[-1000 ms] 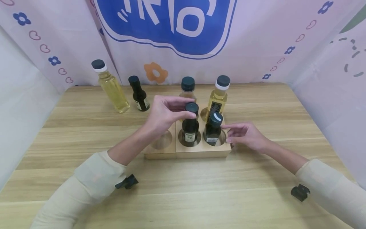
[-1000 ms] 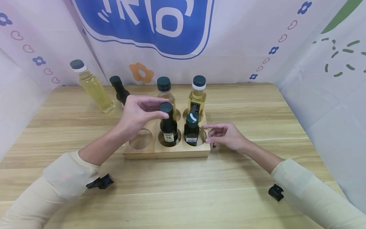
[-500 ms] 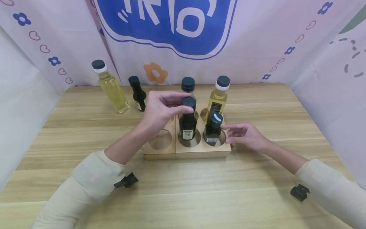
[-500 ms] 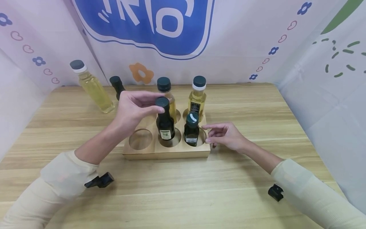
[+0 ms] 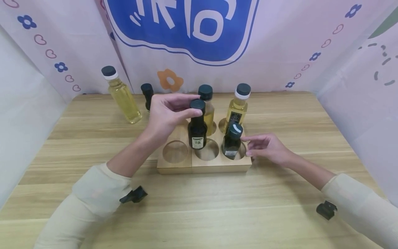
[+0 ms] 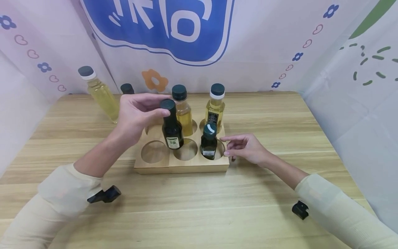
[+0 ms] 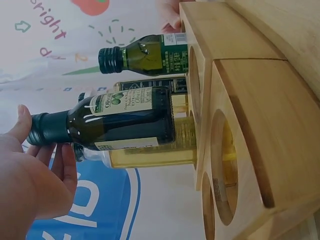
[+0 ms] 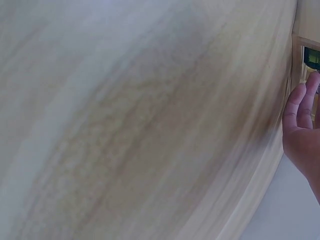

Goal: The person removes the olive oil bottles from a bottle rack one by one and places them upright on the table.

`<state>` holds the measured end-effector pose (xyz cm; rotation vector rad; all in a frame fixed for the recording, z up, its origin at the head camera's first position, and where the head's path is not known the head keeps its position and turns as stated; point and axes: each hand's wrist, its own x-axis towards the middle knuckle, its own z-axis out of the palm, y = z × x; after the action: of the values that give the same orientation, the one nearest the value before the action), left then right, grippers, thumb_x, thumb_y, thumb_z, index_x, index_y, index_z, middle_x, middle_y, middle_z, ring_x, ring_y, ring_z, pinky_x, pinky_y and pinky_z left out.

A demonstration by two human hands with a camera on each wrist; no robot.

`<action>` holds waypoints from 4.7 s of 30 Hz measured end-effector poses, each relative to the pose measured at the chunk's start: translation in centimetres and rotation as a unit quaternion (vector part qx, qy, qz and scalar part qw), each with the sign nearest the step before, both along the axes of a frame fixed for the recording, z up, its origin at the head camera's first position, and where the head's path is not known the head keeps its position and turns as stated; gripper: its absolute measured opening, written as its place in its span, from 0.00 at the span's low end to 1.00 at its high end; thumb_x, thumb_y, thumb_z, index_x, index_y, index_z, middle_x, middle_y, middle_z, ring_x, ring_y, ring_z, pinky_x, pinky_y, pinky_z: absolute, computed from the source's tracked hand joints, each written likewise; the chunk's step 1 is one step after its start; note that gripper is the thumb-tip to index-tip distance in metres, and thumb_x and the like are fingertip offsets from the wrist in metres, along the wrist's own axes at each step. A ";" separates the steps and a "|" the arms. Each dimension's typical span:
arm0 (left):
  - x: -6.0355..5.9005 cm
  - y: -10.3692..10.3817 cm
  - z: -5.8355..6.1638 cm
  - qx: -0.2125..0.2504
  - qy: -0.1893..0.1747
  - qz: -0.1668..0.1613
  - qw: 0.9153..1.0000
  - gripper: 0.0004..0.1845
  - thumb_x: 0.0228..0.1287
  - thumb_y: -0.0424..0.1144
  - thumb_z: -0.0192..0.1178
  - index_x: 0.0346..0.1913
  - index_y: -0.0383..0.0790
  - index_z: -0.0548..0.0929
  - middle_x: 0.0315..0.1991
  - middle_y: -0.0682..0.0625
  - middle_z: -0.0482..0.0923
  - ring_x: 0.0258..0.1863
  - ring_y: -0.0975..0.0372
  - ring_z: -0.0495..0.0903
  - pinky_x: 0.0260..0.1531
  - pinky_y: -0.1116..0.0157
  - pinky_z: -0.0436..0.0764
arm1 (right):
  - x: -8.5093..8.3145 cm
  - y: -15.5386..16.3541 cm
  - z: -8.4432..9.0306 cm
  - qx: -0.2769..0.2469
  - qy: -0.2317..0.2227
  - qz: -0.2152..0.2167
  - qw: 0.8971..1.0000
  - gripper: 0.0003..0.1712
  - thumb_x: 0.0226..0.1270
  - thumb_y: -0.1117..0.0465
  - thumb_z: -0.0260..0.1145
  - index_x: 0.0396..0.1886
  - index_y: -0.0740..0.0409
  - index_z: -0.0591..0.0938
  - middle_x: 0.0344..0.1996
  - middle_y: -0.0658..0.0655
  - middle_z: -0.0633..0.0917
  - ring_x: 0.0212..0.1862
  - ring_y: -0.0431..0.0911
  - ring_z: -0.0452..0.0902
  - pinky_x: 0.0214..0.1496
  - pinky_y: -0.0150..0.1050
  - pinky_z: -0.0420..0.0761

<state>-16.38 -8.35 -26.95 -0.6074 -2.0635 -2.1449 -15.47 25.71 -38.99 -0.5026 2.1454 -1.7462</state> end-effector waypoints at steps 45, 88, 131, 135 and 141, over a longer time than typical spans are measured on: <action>-2.7 -2.2 -0.1 0.058 0.001 0.097 0.994 0.14 0.56 0.23 0.76 0.45 0.36 0.92 0.35 0.54 0.91 0.39 0.64 0.90 0.48 0.68 0.88 | 0.1 0.0 -0.2 -0.011 -0.008 -0.003 1.000 0.30 0.59 0.77 0.73 0.56 0.44 0.88 0.37 0.55 0.89 0.35 0.44 0.87 0.40 0.37 0.91; -6.0 -2.3 0.8 0.022 -0.042 0.168 0.985 0.18 0.53 0.28 0.80 0.49 0.33 0.91 0.42 0.44 0.91 0.40 0.64 0.90 0.52 0.68 0.87 | -0.2 0.1 0.0 0.002 -0.001 -0.003 1.000 0.30 0.58 0.77 0.74 0.54 0.43 0.88 0.37 0.51 0.90 0.38 0.42 0.87 0.43 0.36 0.91; -8.5 -2.8 -1.3 -0.033 -0.088 0.197 0.976 0.21 0.56 0.28 0.78 0.54 0.31 0.88 0.52 0.40 0.88 0.48 0.60 0.88 0.55 0.68 0.85 | -0.4 0.1 0.1 0.011 0.005 0.003 1.000 0.29 0.59 0.77 0.74 0.59 0.52 0.87 0.36 0.55 0.90 0.37 0.44 0.88 0.42 0.35 0.90; -8.8 -2.5 -1.6 -0.046 -0.106 0.200 0.973 0.21 0.57 0.28 0.77 0.55 0.32 0.88 0.53 0.40 0.88 0.50 0.59 0.88 0.56 0.68 0.85 | -0.4 0.2 0.0 0.010 0.002 0.003 1.000 0.29 0.59 0.77 0.74 0.58 0.50 0.87 0.35 0.55 0.90 0.37 0.44 0.88 0.41 0.35 0.90; -9.3 -2.3 -2.0 -0.050 -0.131 0.195 0.971 0.23 0.57 0.28 0.77 0.56 0.32 0.87 0.55 0.39 0.86 0.54 0.57 0.87 0.56 0.69 0.85 | -0.4 0.3 -0.1 0.011 0.005 0.004 1.000 0.29 0.59 0.76 0.74 0.58 0.48 0.87 0.35 0.55 0.90 0.37 0.44 0.88 0.41 0.35 0.90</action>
<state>-25.71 -10.69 -28.94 0.0833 -2.2009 -1.9826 -15.88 25.97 -39.07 -0.5160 2.1639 -1.7169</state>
